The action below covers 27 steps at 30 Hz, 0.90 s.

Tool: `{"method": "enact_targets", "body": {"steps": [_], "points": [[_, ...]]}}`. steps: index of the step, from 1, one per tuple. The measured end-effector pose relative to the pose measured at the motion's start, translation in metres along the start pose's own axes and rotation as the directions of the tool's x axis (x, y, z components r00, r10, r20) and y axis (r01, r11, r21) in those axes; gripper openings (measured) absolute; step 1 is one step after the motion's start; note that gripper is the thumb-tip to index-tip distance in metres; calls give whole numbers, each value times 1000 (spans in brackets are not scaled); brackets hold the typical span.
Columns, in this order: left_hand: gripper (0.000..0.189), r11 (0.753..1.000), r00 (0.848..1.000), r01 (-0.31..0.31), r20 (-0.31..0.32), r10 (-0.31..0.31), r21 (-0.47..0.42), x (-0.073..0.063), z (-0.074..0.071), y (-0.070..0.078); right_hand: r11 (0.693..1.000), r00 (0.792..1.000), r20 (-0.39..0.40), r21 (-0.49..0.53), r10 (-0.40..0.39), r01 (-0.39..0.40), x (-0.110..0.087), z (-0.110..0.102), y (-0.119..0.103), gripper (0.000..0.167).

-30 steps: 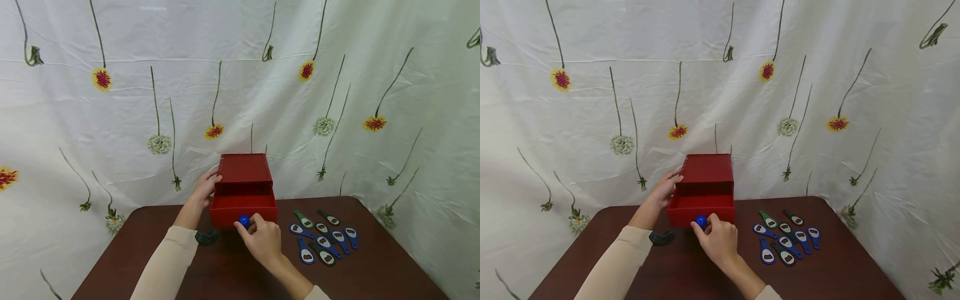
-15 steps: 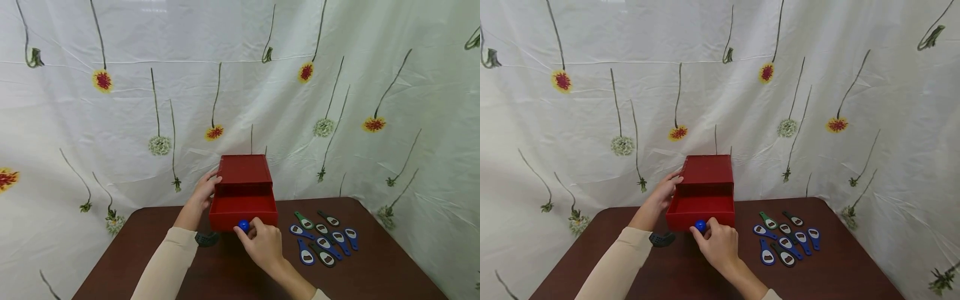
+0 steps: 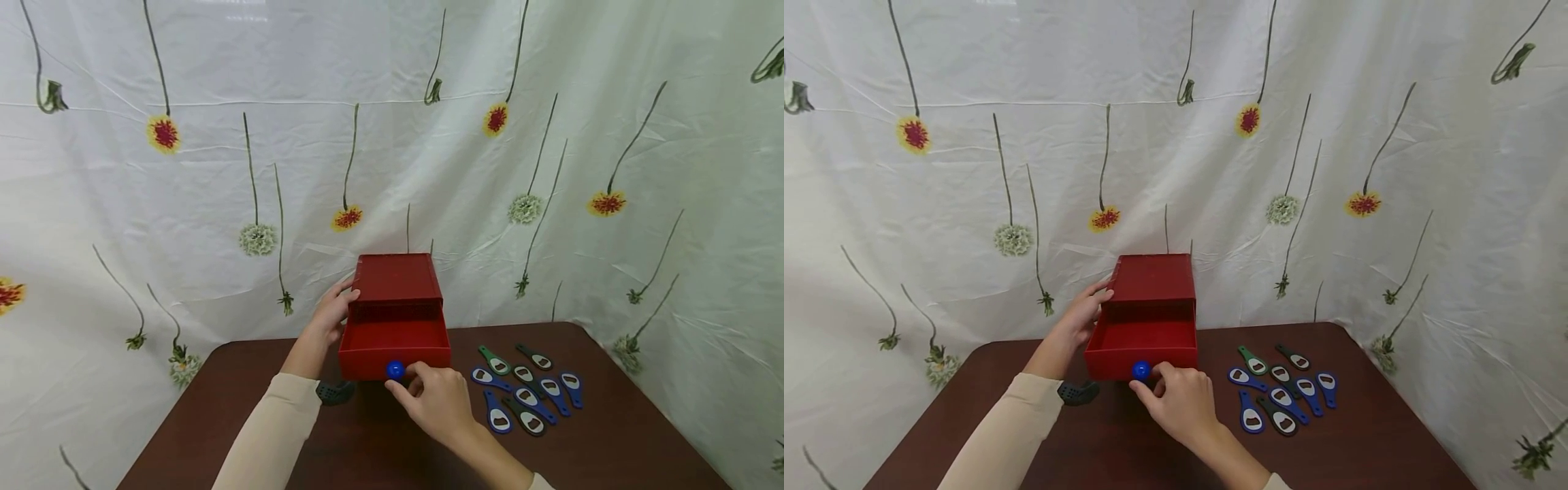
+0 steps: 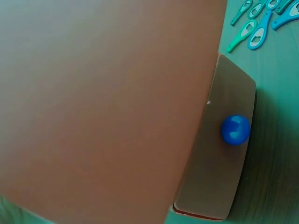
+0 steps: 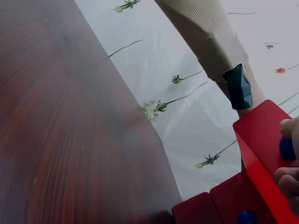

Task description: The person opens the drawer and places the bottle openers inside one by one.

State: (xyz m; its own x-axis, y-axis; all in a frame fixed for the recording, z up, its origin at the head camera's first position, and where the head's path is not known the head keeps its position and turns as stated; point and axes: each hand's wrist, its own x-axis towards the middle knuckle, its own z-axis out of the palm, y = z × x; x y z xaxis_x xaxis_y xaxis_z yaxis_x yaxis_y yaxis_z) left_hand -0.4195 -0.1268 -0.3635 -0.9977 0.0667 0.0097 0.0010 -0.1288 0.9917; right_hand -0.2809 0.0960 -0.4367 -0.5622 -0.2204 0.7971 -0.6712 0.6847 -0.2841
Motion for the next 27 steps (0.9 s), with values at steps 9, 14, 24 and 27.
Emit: {"method": "enact_targets", "body": {"steps": [9, 14, 24, 27], "points": [[54, 1000, 1000, 16, -5, -16, 1, 3, 1, -5, 997, 997, 11, 0, -73, 73, -10, -29, 17, 26], [52, 1000, 999, 15, -28, -15, -2, 2, 1, -3, 993, 993, -9, -4, -120, 120, -14, -45, 29, 25], [55, 1000, 1000, 25, -16, -25, -7, 1, 0, 1, 991, 994, -10, -76, -110, 109, -28, -64, 59, 25], [55, 1000, 1000, 24, -12, -24, -3, 1, 0, 1, 986, 994, 11, -129, -106, 106, -34, -66, 72, 26]]}}
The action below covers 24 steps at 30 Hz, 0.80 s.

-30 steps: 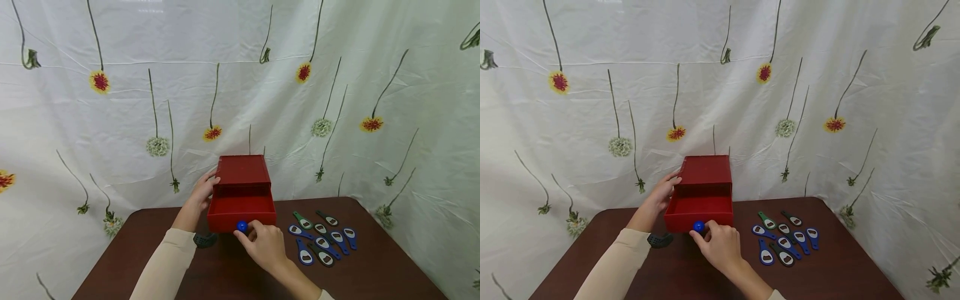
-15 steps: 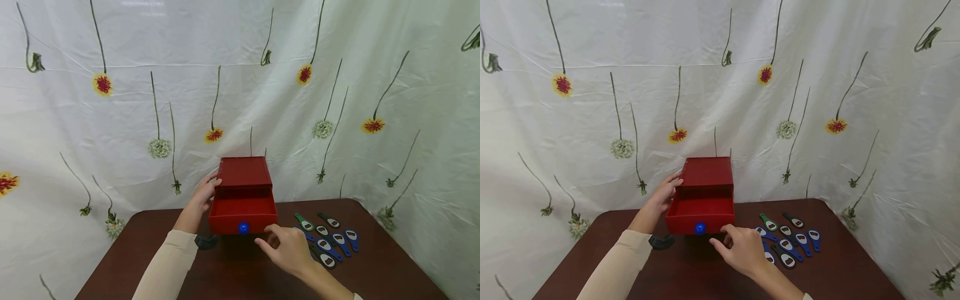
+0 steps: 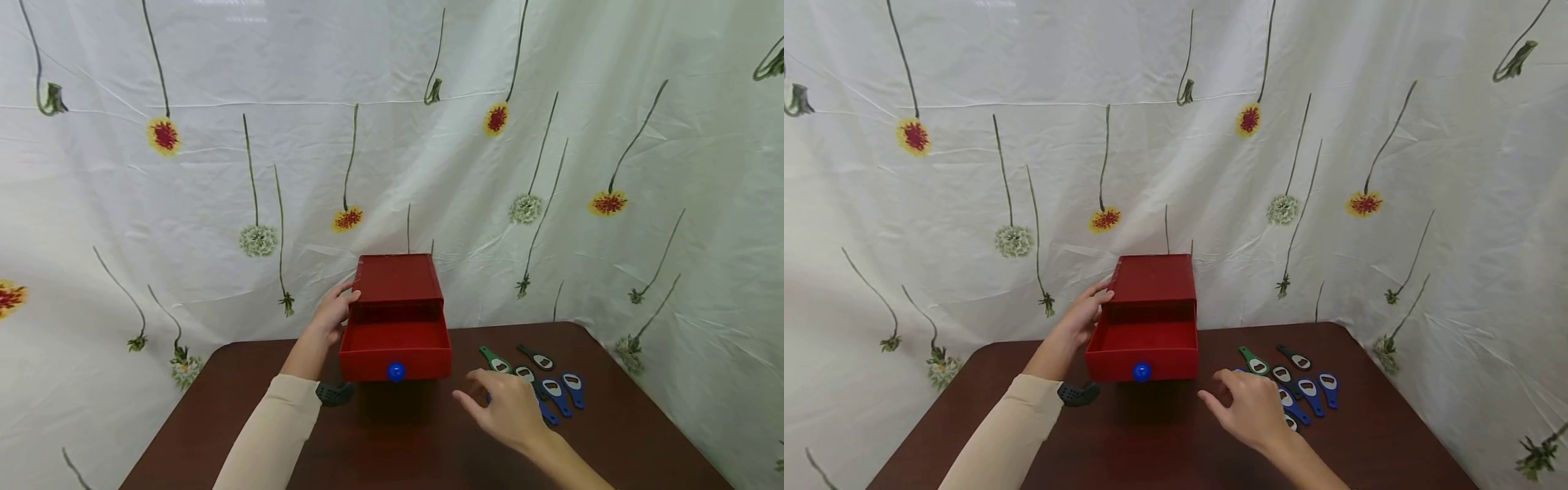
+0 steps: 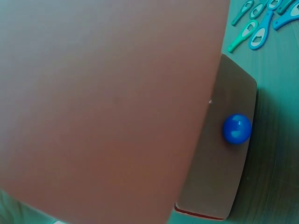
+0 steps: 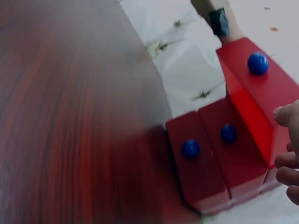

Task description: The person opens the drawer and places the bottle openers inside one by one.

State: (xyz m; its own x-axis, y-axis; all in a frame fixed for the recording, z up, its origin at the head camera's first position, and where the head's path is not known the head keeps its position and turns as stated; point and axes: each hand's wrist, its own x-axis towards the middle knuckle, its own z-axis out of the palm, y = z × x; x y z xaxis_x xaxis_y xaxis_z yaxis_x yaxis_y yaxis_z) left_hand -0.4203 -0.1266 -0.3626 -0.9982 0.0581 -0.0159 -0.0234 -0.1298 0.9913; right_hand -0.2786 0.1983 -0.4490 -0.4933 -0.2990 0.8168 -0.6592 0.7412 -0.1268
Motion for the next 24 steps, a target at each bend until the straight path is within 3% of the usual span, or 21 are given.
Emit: {"method": "enact_targets", "body": {"steps": [6, 10, 17, 24], "points": [[54, 1000, 1000, 8, -1, -8, -5, 0, 0, 0, 996, 996, 71, -74, 61, -56, -15, 5, 22, 28], [53, 1000, 1000, 8, 1, -8, -10, 1, 0, -2, 987, 978, 151, -90, 146, -133, -24, 7, 34, 29], [53, 1000, 1000, 3, 4, -3, -8, 0, 0, -1, 951, 896, 319, -101, 308, -291, -37, 11, 49, 39], [54, 1000, 1000, -8, 9, 8, -6, 2, -2, -1, 915, 803, 444, -125, 398, -385, -45, 15, 61, 42]]}}
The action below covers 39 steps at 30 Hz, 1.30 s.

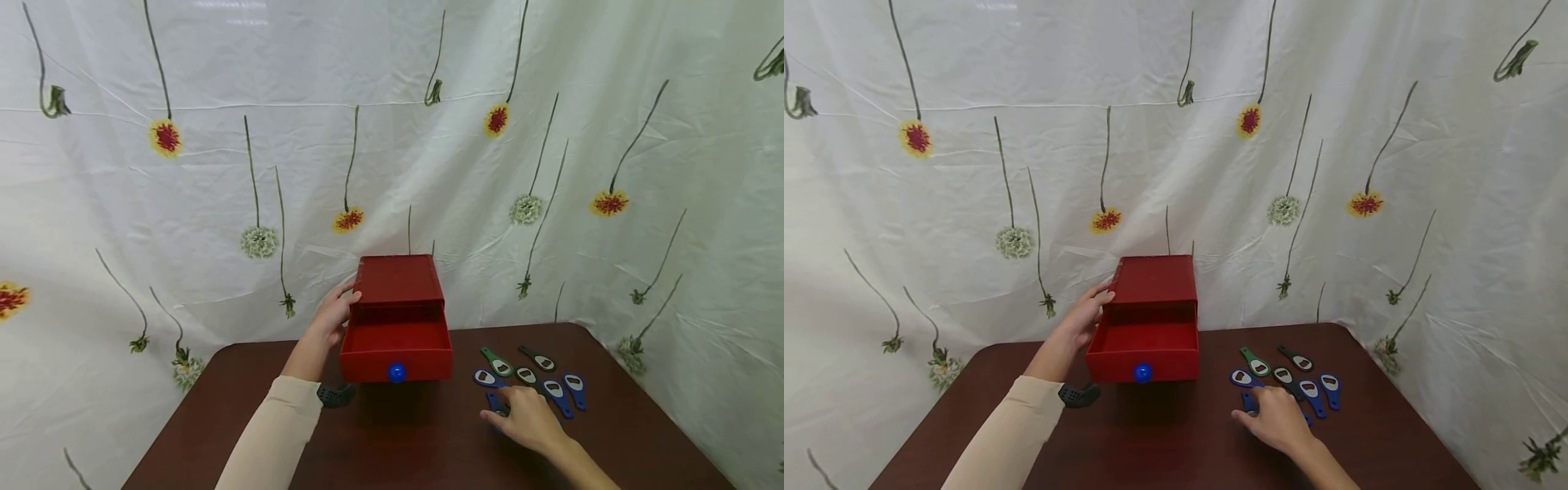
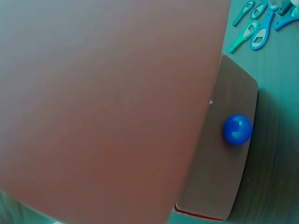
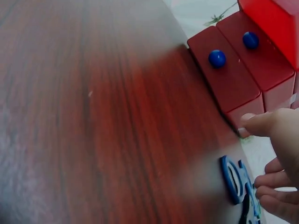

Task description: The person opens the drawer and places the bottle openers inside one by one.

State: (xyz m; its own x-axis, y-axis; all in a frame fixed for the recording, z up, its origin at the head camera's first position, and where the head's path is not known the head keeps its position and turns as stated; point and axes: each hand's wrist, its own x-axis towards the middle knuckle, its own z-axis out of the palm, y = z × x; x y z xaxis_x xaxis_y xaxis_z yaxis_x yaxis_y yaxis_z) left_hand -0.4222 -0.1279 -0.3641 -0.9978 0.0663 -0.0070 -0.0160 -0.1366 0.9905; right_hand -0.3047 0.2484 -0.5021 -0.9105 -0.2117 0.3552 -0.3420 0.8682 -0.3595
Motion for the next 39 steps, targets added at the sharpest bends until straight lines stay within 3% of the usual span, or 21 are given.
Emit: {"method": "enact_targets", "body": {"steps": [5, 6, 9, 14, 20, 27, 31, 39], "points": [[54, 1000, 1000, -6, 3, 6, -3, -1, 1, -1, 1000, 996, 92, -15, 6, -5, -3, 2, 7, 53], [54, 1000, 1000, -6, 2, 6, -5, 0, 1, -1, 1000, 995, 102, -13, 4, -2, -3, 2, 8, 48], [54, 1000, 1000, -8, -5, 8, -10, 0, 1, -1, 1000, 995, 100, 15, -4, 2, -1, 3, 9, 34], [54, 1000, 1000, -10, -5, 10, -14, 1, 1, -2, 999, 995, 98, 47, -12, 7, 2, 3, 9, 46], [55, 1000, 1000, -11, 5, 11, -19, 2, 1, -3, 991, 988, 125, 80, 93, -103, 5, 2, 7, 55], [55, 1000, 1000, -9, 1, 9, -12, 0, 0, -3, 979, 982, 119, 119, 149, -163, 6, -2, 12, 18], [54, 1000, 1000, -9, -1, 9, -14, -1, 1, -1, 967, 981, 95, 179, 169, -184, 8, -8, 17, 34], [54, 1000, 1000, -9, 4, 9, -16, -1, 1, -1, 927, 972, 142, 302, 187, -223, 13, -27, 17, 35]]}}
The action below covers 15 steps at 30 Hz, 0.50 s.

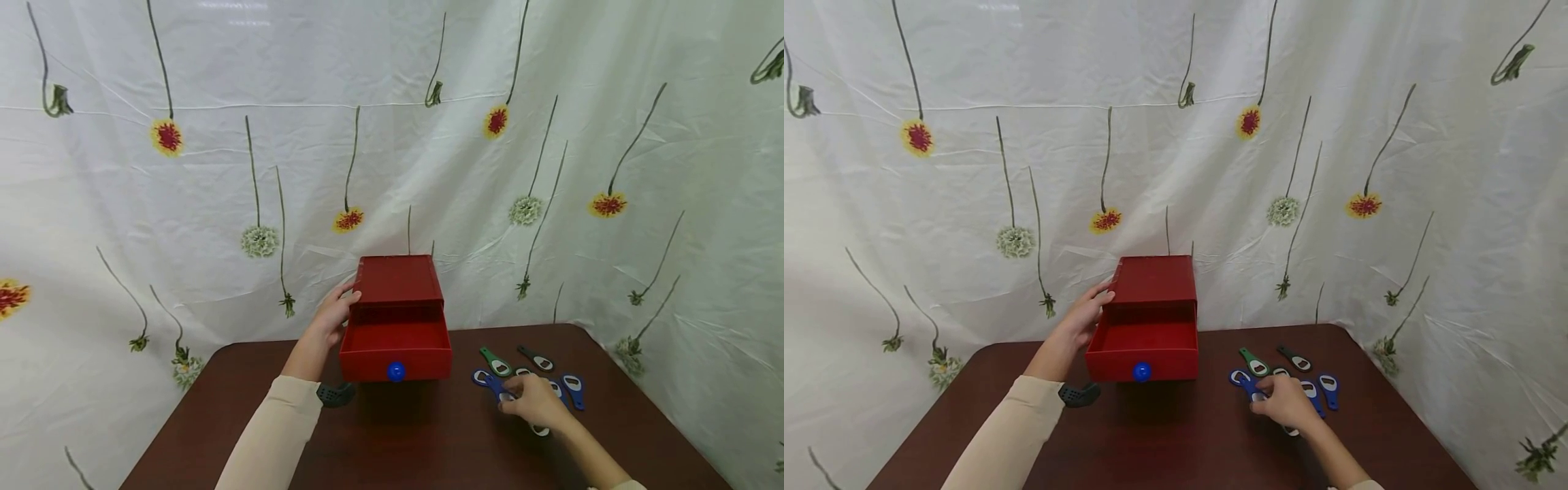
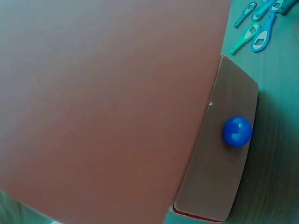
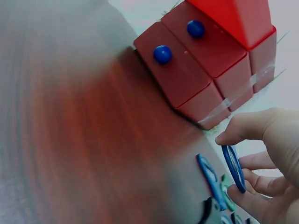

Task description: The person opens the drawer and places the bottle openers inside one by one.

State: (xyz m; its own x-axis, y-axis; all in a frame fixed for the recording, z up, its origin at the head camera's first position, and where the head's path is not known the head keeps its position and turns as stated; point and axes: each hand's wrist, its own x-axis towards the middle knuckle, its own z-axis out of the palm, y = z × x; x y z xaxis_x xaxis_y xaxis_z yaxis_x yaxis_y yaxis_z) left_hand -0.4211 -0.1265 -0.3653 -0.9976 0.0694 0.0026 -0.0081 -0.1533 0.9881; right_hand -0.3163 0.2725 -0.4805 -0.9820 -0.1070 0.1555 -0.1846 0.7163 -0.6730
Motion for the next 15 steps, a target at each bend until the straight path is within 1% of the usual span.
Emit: {"method": "enact_targets", "body": {"steps": [4, 8, 10, 15], "points": [[52, 1000, 1000, 0, -1, 0, -7, 0, 0, -1, 999, 1000, 13, 44, -7, 7, 1, -9, -8, 37], [53, 1000, 1000, 3, 2, -2, -9, 0, -1, -2, 998, 999, 5, 56, -41, 40, 3, -18, -15, 38], [54, 1000, 1000, 4, 10, -4, -10, 0, -2, -2, 997, 999, -1, 72, -41, 41, 4, -22, -20, 38], [56, 1000, 1000, 5, 17, -5, -10, 0, -2, -2, 994, 997, -12, 72, -75, 76, 7, -38, -39, 40]]}}
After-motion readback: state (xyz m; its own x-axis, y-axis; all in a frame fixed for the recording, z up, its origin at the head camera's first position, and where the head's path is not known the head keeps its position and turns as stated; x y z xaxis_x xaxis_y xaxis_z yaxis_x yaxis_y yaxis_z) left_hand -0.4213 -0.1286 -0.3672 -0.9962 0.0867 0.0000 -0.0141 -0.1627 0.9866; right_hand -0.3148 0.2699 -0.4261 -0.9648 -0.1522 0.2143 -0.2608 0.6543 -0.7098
